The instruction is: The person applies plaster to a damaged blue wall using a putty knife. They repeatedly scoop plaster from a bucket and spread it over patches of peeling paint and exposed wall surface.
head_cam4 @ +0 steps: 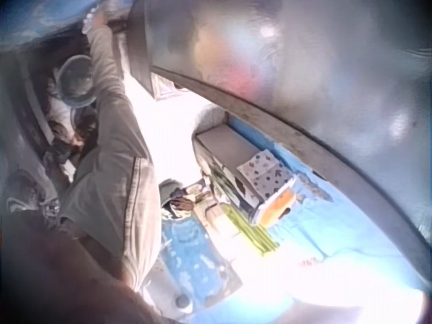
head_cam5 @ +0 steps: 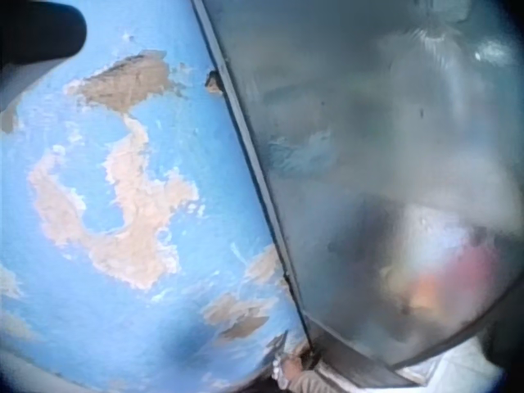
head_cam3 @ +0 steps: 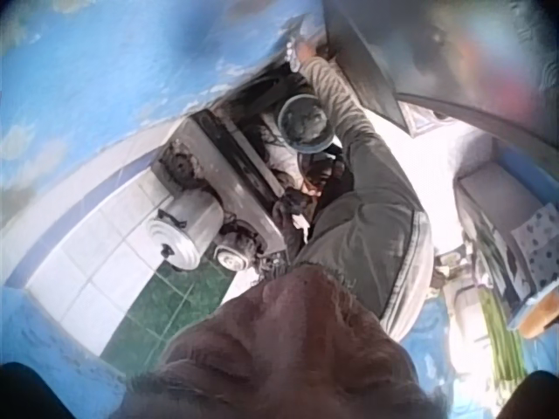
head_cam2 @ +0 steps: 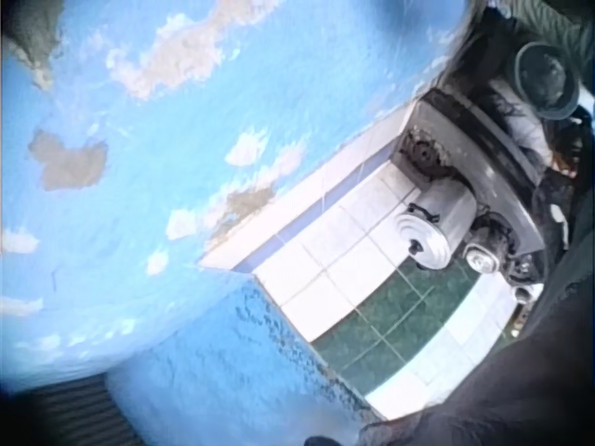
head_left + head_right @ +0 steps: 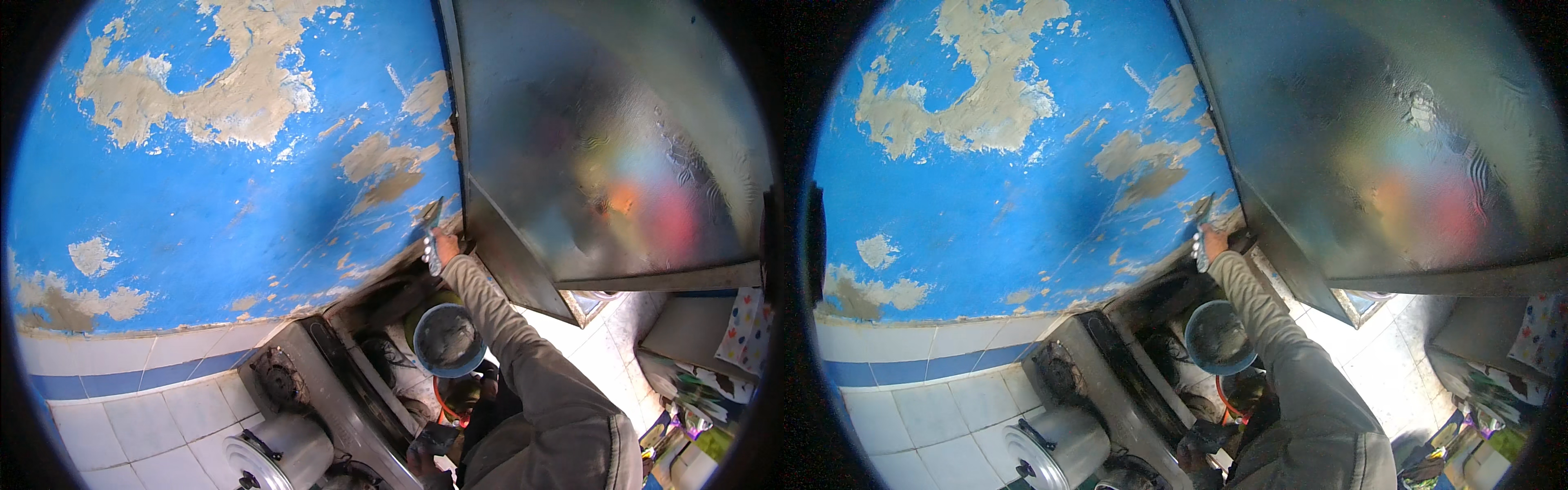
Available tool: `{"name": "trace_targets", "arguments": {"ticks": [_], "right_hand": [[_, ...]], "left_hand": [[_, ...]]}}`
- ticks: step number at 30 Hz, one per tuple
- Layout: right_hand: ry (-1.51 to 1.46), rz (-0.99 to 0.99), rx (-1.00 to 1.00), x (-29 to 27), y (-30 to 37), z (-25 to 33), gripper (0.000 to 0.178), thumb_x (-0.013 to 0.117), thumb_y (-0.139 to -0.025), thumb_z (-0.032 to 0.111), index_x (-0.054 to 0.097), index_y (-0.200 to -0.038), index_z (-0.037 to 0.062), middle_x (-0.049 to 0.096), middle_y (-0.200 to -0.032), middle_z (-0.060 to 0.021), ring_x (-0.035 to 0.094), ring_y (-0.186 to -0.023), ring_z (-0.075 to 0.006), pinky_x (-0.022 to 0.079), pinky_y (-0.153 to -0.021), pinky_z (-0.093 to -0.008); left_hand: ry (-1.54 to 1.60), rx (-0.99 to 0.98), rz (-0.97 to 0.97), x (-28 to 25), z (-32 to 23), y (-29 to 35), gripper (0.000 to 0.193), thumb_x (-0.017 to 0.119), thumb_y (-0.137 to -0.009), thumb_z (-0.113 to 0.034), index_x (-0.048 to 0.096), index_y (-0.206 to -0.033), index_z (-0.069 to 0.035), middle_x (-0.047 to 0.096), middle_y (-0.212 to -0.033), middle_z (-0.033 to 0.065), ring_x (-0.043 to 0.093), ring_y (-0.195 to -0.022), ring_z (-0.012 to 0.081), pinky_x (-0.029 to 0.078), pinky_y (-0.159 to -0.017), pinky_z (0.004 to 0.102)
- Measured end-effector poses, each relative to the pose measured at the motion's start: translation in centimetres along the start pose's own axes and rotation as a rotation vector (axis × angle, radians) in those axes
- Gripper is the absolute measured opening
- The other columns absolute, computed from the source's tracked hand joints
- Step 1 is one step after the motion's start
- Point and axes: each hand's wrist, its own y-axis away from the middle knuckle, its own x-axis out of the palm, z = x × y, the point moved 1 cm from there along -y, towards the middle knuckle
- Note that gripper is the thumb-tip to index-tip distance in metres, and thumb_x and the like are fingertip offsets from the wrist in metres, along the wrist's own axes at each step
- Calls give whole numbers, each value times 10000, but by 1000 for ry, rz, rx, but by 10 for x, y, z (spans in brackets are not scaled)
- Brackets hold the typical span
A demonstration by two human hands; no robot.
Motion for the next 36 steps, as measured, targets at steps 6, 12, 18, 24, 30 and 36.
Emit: {"name": "trace_targets", "arguments": {"ticks": [6,12,18,24,30,36], "right_hand": [[103,73,26,-1,40,-3,180,556,-874,244,568,-881,65,548,-663,-56,496,-468,-170,424,-391,-359],[19,-139,-45,-37,-11,17,218,495,-897,208,524,-878,-7,552,-681,-97,502,-464,-199,430,-392,-385],[-1,-182,-57,-21,-36,29,210,488,-885,245,533,-811,53,508,-592,-71,508,-454,-210,450,-390,-389],[-36,-220,-108,-65,-161,0,195,516,-897,249,552,-856,62,568,-662,-79,540,-493,-219,464,-420,-391],[24,-229,-152,25,-73,1,185,576,-905,224,551,-877,43,602,-677,-81,564,-499,-203,448,-393,-354],[-5,13,-191,28,-20,3,219,531,-944,284,529,-900,70,551,-680,-60,528,-499,-166,420,-370,-330]], "left_hand": [[-3,-4,20,6,-3,-4,302,604,-886,-257,591,-1062,-12,624,-894,128,587,-779,245,499,-737,359],[-11,-2,32,5,-3,-11,300,600,-887,-247,586,-1071,-11,622,-908,133,589,-789,252,499,-742,360],[-3,-30,16,4,5,-4,298,596,-888,-238,582,-1079,-10,620,-923,138,592,-800,259,499,-747,361],[-20,-9,64,6,-7,-22,296,592,-889,-229,577,-1088,-10,618,-937,142,594,-810,266,498,-752,362],[-5,-43,33,6,10,-6,295,588,-891,-220,573,-1096,-9,615,-951,147,597,-821,273,498,-757,363],[-17,-21,71,11,2,-17,294,583,-892,-211,569,-1105,-9,613,-966,152,599,-831,280,498,-762,364]]}}
